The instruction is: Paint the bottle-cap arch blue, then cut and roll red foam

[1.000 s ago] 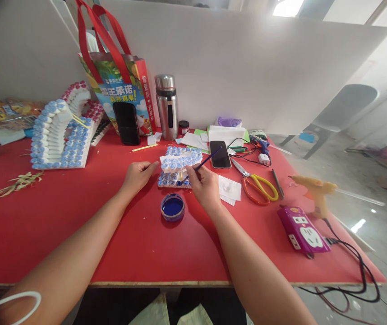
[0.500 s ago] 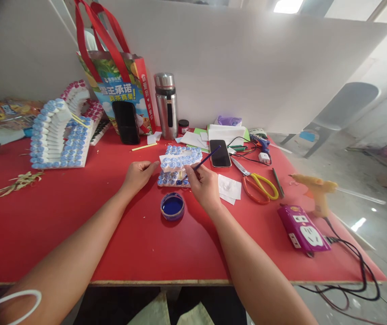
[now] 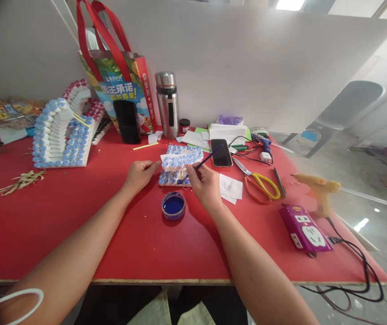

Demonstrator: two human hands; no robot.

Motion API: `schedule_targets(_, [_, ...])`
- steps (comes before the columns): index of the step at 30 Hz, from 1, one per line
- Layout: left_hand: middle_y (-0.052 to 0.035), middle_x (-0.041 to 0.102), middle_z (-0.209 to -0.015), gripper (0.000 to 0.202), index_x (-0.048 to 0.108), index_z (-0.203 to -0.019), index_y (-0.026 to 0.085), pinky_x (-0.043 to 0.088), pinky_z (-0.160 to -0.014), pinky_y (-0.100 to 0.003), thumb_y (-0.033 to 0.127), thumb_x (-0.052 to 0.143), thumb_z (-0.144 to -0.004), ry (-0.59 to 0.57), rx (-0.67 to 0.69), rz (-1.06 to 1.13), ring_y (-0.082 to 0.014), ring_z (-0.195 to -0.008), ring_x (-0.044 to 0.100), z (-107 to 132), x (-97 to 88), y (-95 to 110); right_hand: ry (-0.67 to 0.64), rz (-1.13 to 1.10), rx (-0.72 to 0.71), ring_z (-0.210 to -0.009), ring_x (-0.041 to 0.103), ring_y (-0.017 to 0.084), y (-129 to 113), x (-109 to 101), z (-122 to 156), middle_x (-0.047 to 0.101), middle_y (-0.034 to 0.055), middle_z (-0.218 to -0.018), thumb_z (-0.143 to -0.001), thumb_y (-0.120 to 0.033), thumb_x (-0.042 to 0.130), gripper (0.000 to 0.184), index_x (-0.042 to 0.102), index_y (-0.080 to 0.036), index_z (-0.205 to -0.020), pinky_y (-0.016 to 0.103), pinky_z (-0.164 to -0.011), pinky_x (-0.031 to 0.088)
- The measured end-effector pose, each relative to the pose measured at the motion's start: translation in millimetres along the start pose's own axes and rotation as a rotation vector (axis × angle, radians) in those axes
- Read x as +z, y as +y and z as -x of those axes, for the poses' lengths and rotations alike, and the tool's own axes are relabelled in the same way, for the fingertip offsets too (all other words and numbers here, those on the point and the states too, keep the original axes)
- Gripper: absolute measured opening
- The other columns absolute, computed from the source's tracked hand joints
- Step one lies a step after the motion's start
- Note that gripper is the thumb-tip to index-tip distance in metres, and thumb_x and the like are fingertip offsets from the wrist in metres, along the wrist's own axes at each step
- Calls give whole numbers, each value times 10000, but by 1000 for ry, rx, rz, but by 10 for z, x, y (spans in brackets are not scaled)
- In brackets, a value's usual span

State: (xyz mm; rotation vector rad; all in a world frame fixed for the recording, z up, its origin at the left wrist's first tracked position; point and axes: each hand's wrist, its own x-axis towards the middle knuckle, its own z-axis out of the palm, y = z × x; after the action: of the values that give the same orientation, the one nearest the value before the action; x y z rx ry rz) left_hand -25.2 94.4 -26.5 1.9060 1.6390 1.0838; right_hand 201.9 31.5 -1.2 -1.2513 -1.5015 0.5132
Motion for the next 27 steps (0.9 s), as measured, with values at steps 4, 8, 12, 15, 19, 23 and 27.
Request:
schedule_targets(4, [45,150,-584,536,216,-567,207,135,-535,-292,508,525,-884,-3,-1,-12,-92,-532,202,2,-4,12,-11,-14,-8,-542,520,114,5,1,7,595,1,-601,-938,-484,576,361,646,-170,-773,225,-532,395])
schedule_targets(8, [45,162,-577,533,227,-557,205,136,-537,-294,510,517,-884,-9,-7,-26,-93,-532,206,6,-5,20,-42,-41,-26,-537,492,107,2,13,21,580,-4,-599,-938,-465,582,347,645,-166,-774,228,-532,386])
schedule_targets(12, [45,169,-570,531,235,-551,205,138,-536,-295,511,520,-880,-18,-12,-35,-96,-530,214,8,-9,38,-63,-47,-42,-534,446,97,-16,23,34,545,-14,-599,-936,-452,589,345,636,-164,-752,226,-513,354])
schedule_targets(15, [45,171,-568,534,234,-552,206,136,-537,-296,519,517,-881,-22,-15,-40,-97,-529,217,8,-13,49,-81,-54,-28,-549,456,100,-16,24,37,560,-7,-628,-933,-458,593,342,647,-163,-769,228,-523,361])
schedule_targets(19, [45,172,-565,535,239,-548,207,134,-535,-296,523,516,-878,-27,-18,-44,-98,-530,212,6,-8,47,-93,-57,-25,-548,457,100,-21,20,38,562,-8,-627,-929,-461,598,337,647,-163,-780,230,-524,360])
schedule_targets(23, [46,186,-562,539,251,-547,204,141,-530,-292,540,514,-877,-44,-17,-47,-97,-525,220,6,-3,47,-108,-64,-21,-527,425,93,-50,21,49,528,-20,-597,-931,-455,594,334,643,-159,-784,233,-505,335])
schedule_targets(27, [46,218,-545,547,272,-533,201,145,-528,-290,553,523,-867,-62,-16,-56,-96,-525,234,13,-9,63,-132,-64,-15,-518,434,93,-57,35,67,543,-16,-595,-931,-453,594,337,654,-152,-791,237,-505,340])
